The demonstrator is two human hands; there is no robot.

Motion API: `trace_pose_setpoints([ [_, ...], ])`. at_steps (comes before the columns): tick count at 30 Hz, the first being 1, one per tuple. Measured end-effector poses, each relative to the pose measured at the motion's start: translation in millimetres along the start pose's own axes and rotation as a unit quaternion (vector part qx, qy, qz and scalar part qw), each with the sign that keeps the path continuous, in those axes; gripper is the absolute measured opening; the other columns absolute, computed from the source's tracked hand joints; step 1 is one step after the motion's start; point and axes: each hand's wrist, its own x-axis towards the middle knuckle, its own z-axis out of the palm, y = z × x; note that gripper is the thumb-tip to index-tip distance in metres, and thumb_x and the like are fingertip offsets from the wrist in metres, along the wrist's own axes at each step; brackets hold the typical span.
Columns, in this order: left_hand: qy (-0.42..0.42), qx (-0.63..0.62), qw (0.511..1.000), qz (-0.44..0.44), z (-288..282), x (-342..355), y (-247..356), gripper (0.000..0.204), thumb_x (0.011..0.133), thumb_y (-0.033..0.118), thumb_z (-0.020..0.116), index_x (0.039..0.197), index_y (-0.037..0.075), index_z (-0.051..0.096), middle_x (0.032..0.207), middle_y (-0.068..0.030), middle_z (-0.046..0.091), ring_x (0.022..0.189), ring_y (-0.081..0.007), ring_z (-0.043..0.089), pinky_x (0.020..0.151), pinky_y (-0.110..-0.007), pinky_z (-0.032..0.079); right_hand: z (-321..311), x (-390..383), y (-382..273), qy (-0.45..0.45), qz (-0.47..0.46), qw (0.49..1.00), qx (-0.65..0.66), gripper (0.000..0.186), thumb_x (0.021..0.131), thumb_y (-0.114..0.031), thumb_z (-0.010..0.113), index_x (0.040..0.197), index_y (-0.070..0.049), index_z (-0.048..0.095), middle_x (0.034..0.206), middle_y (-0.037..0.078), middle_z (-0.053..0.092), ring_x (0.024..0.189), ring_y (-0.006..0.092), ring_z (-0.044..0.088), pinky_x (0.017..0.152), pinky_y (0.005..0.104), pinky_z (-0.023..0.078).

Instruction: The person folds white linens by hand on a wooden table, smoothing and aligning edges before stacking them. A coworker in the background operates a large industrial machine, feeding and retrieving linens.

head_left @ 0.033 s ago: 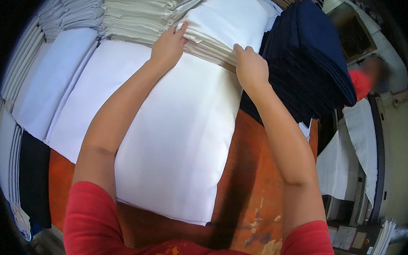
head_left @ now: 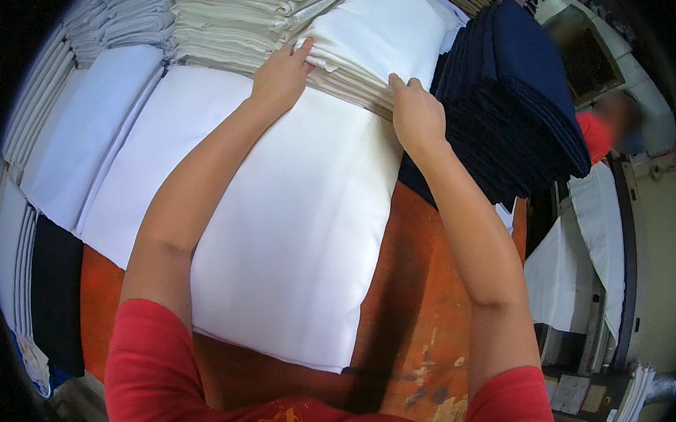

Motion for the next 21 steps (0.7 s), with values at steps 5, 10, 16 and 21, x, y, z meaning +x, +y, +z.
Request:
trace_pose_setpoints([
  [5,-0.035,-0.01,0.999,-0.017,-17,-1,5,0.048,0.09,0.028,0.054,0.136,0.016,0.045,0.11,-0.0127,0.057,0.1,-0.0319,0.057,0.081,-0.043,0.049,-1,18,4,-0.008,0.044,0.999,0.02,0.043,0.084,-0.001,0.047,0.126,-0.01,0.053,0.101,0.02,0.059,0.086,0.0366,0.064,0.075,0.0439,0.053],
  [10,-0.057,-0.001,0.998,-0.003,-55,6,22,0.056,0.089,0.032,0.055,0.14,0.015,0.039,0.128,-0.0188,0.049,0.112,-0.0347,0.053,0.09,-0.046,0.045,-5,9,0,-0.017,0.055,0.998,0.022,0.051,0.085,-0.003,0.047,0.135,-0.006,0.041,0.118,0.024,0.051,0.089,0.0378,0.064,0.072,0.042,0.054],
  [16,-0.057,-0.051,0.974,0.212,-45,93,53,0.05,0.09,0.032,0.051,0.13,0.003,0.046,0.129,-0.0226,0.049,0.12,-0.0361,0.047,0.101,-0.045,0.037,14,-90,-11,0.093,0.002,0.98,0.178,0.061,0.083,-0.009,0.059,0.139,-0.006,0.035,0.142,0.028,0.032,0.093,0.0416,0.06,0.078,0.0441,0.05],
  [21,0.01,-0.099,0.947,0.305,34,208,76,0.039,0.089,0.027,0.049,0.114,-0.001,0.059,0.116,-0.0227,0.056,0.113,-0.0369,0.05,0.099,-0.044,0.039,42,-251,-19,0.052,0.154,0.954,0.252,0.053,0.093,-0.018,0.052,0.14,-0.001,0.035,0.144,0.026,0.032,0.127,0.0393,0.039,0.104,0.046,0.03],
])
